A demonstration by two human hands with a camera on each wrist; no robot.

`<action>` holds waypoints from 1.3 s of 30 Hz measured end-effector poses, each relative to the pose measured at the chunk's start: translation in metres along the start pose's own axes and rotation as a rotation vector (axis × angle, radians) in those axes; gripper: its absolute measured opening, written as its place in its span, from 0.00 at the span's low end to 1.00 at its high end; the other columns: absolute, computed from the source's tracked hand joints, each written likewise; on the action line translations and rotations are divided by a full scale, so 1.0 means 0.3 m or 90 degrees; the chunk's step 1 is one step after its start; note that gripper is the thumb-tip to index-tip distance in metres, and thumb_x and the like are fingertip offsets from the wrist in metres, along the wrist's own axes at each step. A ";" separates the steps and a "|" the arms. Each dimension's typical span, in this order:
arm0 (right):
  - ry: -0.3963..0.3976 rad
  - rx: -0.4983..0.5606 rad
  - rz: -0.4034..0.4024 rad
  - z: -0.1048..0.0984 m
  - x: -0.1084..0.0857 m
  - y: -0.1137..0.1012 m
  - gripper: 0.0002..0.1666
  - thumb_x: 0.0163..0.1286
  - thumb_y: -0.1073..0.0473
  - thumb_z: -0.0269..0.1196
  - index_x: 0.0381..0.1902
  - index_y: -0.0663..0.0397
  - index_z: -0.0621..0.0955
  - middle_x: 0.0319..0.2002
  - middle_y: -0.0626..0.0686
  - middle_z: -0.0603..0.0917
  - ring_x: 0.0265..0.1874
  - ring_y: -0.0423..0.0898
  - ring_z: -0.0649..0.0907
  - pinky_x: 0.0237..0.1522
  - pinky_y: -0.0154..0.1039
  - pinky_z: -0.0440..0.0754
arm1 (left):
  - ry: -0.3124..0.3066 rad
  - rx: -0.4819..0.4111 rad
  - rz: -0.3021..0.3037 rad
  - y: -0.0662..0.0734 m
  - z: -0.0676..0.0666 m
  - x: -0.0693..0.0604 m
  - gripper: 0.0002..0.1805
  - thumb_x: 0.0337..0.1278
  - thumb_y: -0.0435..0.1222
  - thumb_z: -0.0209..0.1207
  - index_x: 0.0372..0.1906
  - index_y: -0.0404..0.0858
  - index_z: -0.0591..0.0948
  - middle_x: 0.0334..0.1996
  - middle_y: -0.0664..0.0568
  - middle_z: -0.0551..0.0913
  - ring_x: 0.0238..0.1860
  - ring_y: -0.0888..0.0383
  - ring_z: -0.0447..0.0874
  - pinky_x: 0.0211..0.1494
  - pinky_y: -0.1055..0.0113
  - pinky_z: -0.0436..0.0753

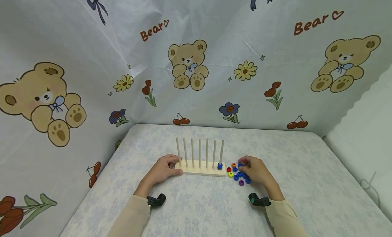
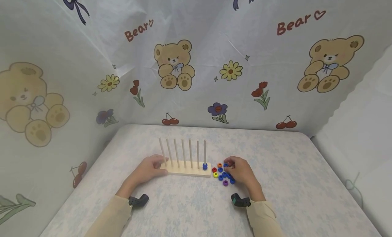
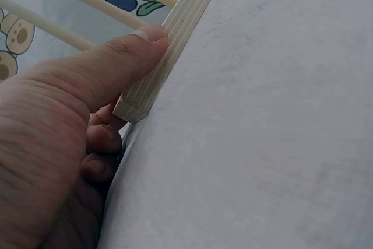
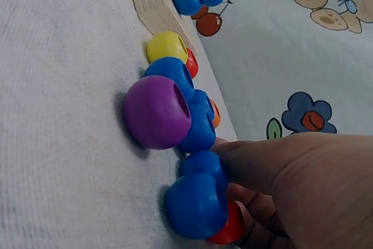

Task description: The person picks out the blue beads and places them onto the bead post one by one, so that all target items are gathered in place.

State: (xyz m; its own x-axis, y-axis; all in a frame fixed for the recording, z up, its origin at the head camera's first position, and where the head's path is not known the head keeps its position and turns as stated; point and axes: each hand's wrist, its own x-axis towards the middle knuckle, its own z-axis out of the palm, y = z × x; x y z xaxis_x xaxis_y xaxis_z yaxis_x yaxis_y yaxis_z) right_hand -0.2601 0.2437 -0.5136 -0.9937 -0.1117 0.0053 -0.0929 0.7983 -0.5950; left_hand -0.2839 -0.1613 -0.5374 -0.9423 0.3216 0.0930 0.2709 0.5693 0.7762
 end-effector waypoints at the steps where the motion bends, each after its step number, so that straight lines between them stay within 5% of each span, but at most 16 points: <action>1: 0.000 0.001 0.001 0.000 -0.001 -0.001 0.16 0.67 0.59 0.69 0.51 0.56 0.84 0.39 0.51 0.83 0.34 0.44 0.77 0.38 0.39 0.76 | 0.000 -0.002 0.001 0.000 -0.001 0.000 0.29 0.44 0.52 0.77 0.56 0.54 0.86 0.46 0.63 0.81 0.34 0.57 0.71 0.36 0.66 0.70; 39: 0.011 -0.003 -0.007 0.002 0.004 0.002 0.13 0.67 0.59 0.68 0.49 0.55 0.84 0.39 0.51 0.83 0.34 0.44 0.77 0.39 0.40 0.76 | 0.004 0.007 -0.019 0.006 -0.002 0.000 0.29 0.43 0.53 0.77 0.56 0.57 0.85 0.45 0.64 0.81 0.34 0.58 0.71 0.37 0.65 0.70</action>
State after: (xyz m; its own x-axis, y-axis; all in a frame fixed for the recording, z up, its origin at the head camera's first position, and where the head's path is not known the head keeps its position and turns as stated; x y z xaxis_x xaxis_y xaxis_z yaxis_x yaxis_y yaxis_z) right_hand -0.2614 0.2438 -0.5144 -0.9935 -0.1105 0.0258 -0.1043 0.8001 -0.5907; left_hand -0.2836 -0.1607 -0.5358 -0.9512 0.2997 0.0737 0.2447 0.5867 0.7720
